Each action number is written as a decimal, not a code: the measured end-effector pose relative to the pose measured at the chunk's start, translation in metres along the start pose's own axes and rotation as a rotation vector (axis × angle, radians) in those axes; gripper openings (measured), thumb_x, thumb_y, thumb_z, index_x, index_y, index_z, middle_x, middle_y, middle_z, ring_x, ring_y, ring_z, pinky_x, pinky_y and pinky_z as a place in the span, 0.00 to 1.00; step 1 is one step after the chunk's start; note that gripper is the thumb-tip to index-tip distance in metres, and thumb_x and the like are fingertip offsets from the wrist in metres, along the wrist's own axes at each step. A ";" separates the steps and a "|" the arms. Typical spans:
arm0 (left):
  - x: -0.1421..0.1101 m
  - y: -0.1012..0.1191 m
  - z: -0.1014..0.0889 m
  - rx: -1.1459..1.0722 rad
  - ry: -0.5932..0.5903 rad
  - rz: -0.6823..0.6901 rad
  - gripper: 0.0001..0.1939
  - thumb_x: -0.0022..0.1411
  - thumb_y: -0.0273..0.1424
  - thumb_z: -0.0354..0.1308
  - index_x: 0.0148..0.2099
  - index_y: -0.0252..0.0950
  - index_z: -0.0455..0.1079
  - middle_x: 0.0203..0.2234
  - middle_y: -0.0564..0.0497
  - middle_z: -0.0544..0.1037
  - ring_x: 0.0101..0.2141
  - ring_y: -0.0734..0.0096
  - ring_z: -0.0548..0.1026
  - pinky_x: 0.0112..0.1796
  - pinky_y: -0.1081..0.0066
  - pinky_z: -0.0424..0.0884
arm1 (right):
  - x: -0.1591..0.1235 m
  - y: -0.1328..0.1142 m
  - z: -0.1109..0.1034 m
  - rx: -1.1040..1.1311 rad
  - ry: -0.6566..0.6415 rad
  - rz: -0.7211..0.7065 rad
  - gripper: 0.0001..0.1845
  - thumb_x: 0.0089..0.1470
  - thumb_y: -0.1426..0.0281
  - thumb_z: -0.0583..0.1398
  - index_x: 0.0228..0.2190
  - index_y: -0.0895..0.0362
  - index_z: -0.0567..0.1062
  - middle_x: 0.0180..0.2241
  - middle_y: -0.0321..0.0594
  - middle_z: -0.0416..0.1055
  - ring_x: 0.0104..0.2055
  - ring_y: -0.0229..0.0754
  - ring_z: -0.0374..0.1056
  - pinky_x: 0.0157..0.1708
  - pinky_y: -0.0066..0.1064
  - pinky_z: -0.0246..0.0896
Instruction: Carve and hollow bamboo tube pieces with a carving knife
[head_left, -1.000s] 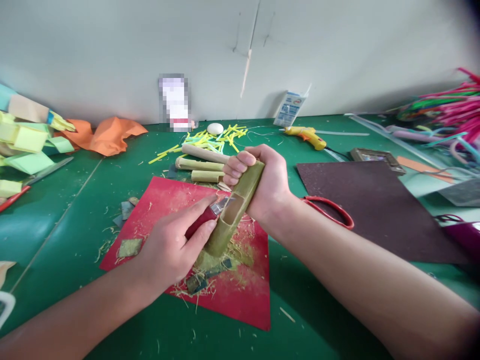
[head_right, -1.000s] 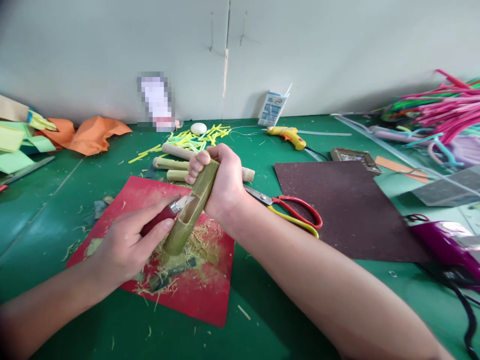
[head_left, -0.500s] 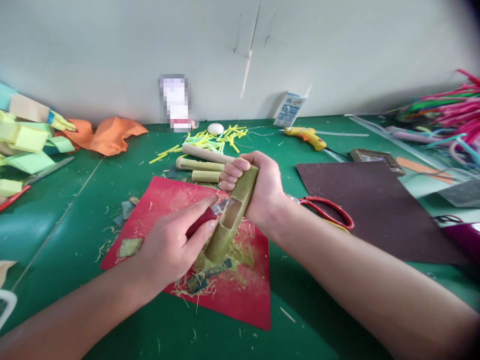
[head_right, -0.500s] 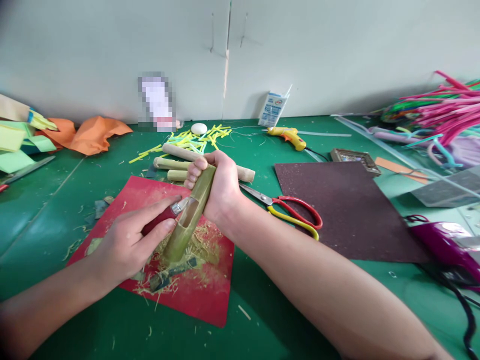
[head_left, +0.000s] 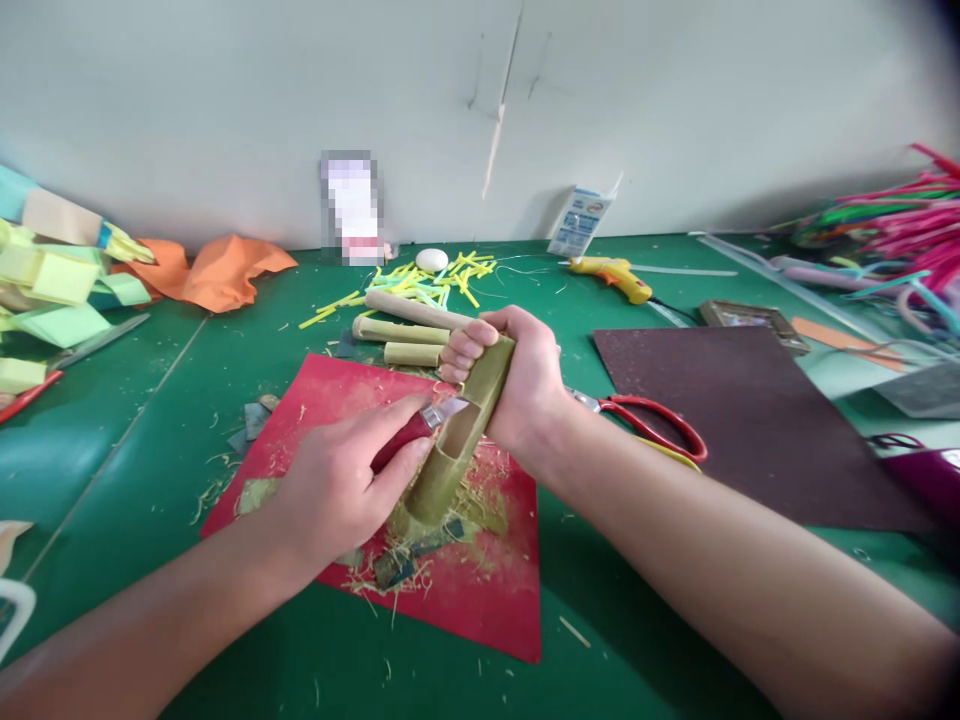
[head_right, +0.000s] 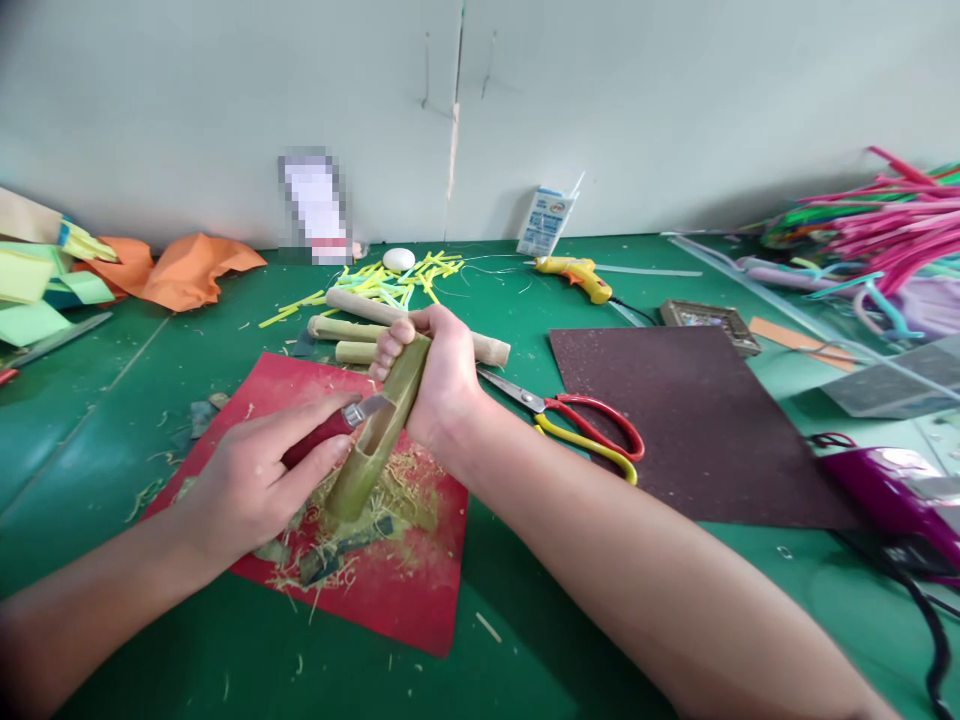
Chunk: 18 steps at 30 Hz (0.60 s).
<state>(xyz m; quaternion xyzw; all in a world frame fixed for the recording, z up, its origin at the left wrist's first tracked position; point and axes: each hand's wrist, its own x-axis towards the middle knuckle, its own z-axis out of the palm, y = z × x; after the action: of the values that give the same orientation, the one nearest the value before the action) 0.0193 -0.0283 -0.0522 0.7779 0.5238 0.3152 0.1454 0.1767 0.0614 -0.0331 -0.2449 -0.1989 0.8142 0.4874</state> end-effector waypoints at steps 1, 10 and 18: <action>0.001 0.000 0.000 -0.034 -0.016 -0.018 0.21 0.63 0.36 0.53 0.57 0.37 0.66 0.49 0.47 0.76 0.46 0.61 0.75 0.47 0.66 0.72 | 0.000 0.000 0.000 -0.004 -0.011 -0.007 0.12 0.43 0.70 0.54 0.16 0.55 0.55 0.17 0.30 0.49 0.18 0.31 0.46 0.17 0.26 0.48; 0.008 0.005 -0.009 -0.427 -0.227 -0.271 0.19 0.65 0.40 0.50 0.55 0.43 0.68 0.31 0.52 0.80 0.41 0.61 0.77 0.40 0.64 0.75 | 0.000 -0.005 0.003 -0.071 -0.150 -0.067 0.15 0.48 0.69 0.53 0.14 0.55 0.54 0.16 0.31 0.48 0.19 0.32 0.47 0.18 0.26 0.50; 0.008 -0.001 -0.002 -0.395 -0.051 -0.395 0.17 0.54 0.44 0.61 0.37 0.36 0.68 0.24 0.54 0.73 0.20 0.75 0.69 0.18 0.76 0.65 | -0.002 -0.022 0.007 0.032 -0.020 -0.394 0.15 0.51 0.68 0.51 0.16 0.55 0.55 0.18 0.30 0.49 0.19 0.31 0.50 0.19 0.24 0.52</action>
<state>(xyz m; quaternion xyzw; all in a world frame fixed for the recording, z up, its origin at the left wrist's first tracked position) 0.0196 -0.0207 -0.0481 0.6249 0.5898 0.3570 0.3663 0.1886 0.0693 -0.0146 -0.1854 -0.2351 0.7086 0.6390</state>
